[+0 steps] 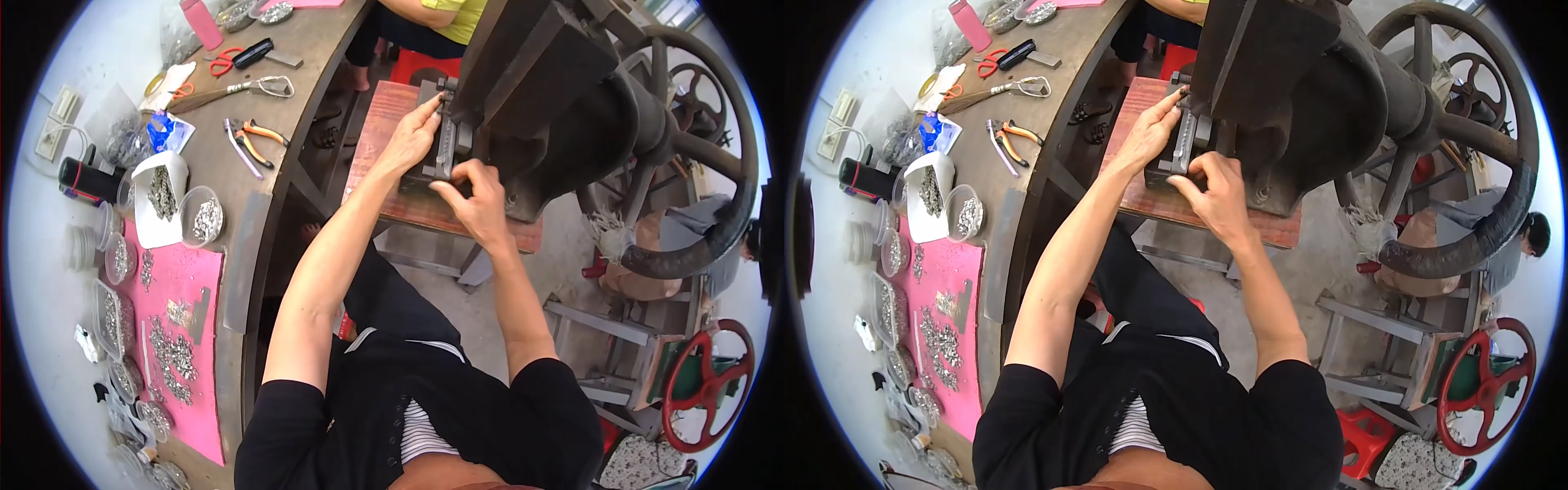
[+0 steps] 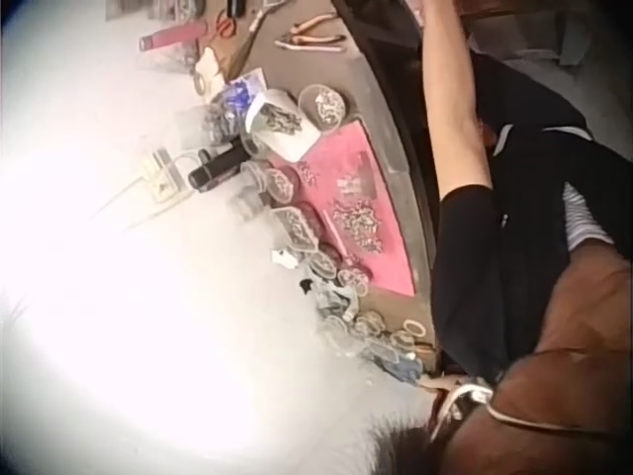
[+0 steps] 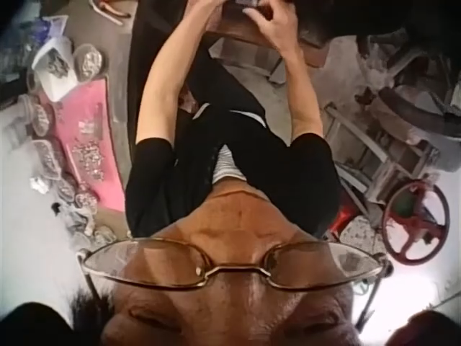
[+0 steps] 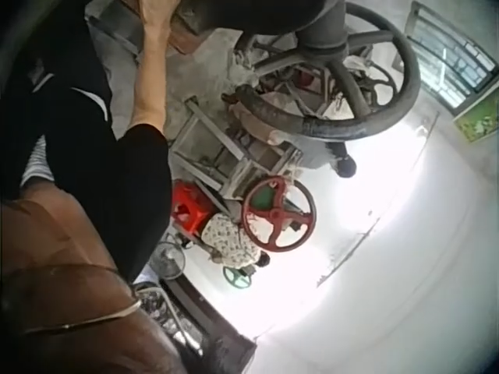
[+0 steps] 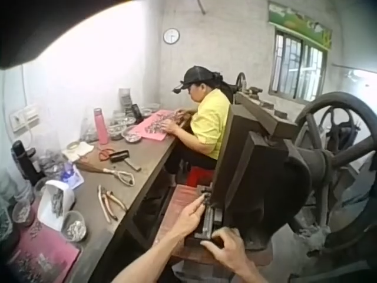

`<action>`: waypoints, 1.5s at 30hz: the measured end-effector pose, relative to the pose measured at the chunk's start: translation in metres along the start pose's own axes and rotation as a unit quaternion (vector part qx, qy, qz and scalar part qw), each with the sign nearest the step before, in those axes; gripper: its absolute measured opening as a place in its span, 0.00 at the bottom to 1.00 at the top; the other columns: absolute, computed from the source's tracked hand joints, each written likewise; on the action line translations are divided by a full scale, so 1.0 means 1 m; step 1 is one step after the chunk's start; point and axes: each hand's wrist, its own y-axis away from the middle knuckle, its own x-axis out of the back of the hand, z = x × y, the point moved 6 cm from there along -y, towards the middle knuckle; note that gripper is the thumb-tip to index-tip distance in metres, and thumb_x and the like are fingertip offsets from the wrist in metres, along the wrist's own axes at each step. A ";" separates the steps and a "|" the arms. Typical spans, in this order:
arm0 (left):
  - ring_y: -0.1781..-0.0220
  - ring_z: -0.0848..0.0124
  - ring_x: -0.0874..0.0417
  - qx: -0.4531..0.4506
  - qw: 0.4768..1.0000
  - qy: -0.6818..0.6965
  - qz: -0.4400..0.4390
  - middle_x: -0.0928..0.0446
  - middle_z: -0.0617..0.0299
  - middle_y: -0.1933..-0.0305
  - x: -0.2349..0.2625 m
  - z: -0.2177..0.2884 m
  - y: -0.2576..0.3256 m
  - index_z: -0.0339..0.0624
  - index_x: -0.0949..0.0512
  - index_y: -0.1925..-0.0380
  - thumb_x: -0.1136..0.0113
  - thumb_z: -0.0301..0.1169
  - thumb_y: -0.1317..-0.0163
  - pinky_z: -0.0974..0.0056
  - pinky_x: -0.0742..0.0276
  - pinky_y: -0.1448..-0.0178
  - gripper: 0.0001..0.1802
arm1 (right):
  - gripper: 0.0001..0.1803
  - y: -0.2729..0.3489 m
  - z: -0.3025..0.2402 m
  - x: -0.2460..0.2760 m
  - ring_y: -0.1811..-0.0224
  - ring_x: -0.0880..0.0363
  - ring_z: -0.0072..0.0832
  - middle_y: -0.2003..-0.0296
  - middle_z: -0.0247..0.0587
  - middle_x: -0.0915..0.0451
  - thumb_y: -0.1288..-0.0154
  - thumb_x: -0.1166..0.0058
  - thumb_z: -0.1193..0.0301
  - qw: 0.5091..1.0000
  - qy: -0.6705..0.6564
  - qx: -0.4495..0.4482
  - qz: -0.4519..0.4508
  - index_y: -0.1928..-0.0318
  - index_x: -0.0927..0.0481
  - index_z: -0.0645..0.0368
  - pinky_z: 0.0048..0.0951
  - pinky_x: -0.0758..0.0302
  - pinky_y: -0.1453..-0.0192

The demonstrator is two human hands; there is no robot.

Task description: Assembling small metal components using a manual press and cleaning them with a brush.

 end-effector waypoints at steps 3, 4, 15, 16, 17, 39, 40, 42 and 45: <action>0.25 0.71 0.35 0.016 0.999 0.036 -0.007 0.31 0.56 0.26 0.027 -0.003 0.027 0.42 0.36 0.26 0.54 0.40 0.20 0.66 0.43 0.23 0.28 | 0.16 0.004 -0.054 0.075 0.53 0.18 0.38 0.56 0.41 0.17 0.47 0.27 0.74 0.993 0.062 0.061 0.086 0.58 0.16 0.55 0.36 0.25 0.45; 0.22 0.70 0.39 0.023 0.999 0.034 -0.022 0.35 0.56 0.23 0.024 0.011 0.037 0.43 0.38 0.24 0.54 0.43 0.20 0.65 0.48 0.21 0.30 | 0.16 0.013 -0.070 0.123 0.48 0.20 0.41 0.51 0.49 0.18 0.40 0.32 0.74 0.962 0.170 0.138 0.165 0.52 0.19 0.61 0.36 0.23 0.44; 0.16 0.53 0.50 -0.055 0.980 -0.184 -0.045 0.45 0.45 0.19 0.001 0.018 0.071 0.33 0.44 0.24 0.27 0.54 0.47 0.39 0.65 0.18 0.59 | 0.08 0.067 0.025 0.273 0.69 0.19 0.26 0.71 0.41 0.18 0.34 0.35 0.78 0.915 0.007 -0.124 0.383 0.65 0.23 0.64 0.29 0.21 0.56; 0.16 0.52 0.50 -0.066 0.976 -0.203 -0.045 0.44 0.45 0.19 0.000 0.017 0.071 0.33 0.43 0.24 0.27 0.55 0.47 0.39 0.64 0.18 0.58 | 0.08 0.061 0.015 0.283 0.70 0.19 0.25 0.72 0.40 0.19 0.35 0.35 0.78 0.915 0.040 -0.146 0.374 0.64 0.24 0.64 0.28 0.21 0.57; 0.16 0.52 0.50 -0.076 0.971 -0.222 -0.045 0.44 0.45 0.20 0.000 0.017 0.070 0.33 0.42 0.25 0.26 0.55 0.47 0.39 0.64 0.18 0.58 | 0.09 0.051 0.004 0.294 0.71 0.20 0.25 0.73 0.39 0.20 0.35 0.34 0.78 0.913 0.074 -0.166 0.364 0.63 0.24 0.63 0.27 0.22 0.59; 0.18 0.48 0.47 -0.104 0.953 -0.274 -0.074 0.38 0.45 0.22 -0.015 0.023 0.045 0.32 0.37 0.27 0.27 0.56 0.48 0.35 0.63 0.18 0.56 | 0.12 -0.035 -0.020 0.372 0.74 0.27 0.22 0.75 0.36 0.26 0.27 0.43 0.67 0.958 0.009 -0.134 0.253 0.57 0.24 0.65 0.23 0.26 0.66; 0.18 0.48 0.47 -0.103 0.952 -0.277 -0.073 0.38 0.45 0.22 -0.015 0.021 0.044 0.32 0.37 0.28 0.27 0.56 0.48 0.35 0.63 0.18 0.56 | 0.11 -0.005 -0.028 0.338 0.76 0.25 0.23 0.74 0.38 0.24 0.29 0.42 0.71 0.942 0.027 -0.089 0.322 0.54 0.26 0.66 0.25 0.24 0.66; 0.18 0.48 0.47 -0.111 0.952 -0.277 -0.065 0.39 0.45 0.22 -0.012 0.022 0.042 0.32 0.37 0.28 0.27 0.56 0.48 0.35 0.63 0.18 0.55 | 0.13 0.033 -0.007 0.304 0.77 0.22 0.26 0.74 0.41 0.22 0.32 0.40 0.77 0.931 0.095 -0.039 0.350 0.52 0.28 0.68 0.31 0.18 0.66; 0.18 0.47 0.47 -0.112 0.952 -0.278 -0.061 0.39 0.45 0.22 -0.011 0.022 0.043 0.33 0.37 0.28 0.28 0.57 0.47 0.36 0.63 0.18 0.55 | 0.13 -0.004 -0.015 0.342 0.76 0.23 0.25 0.74 0.40 0.22 0.33 0.38 0.76 0.945 0.080 -0.152 0.277 0.54 0.26 0.68 0.30 0.18 0.66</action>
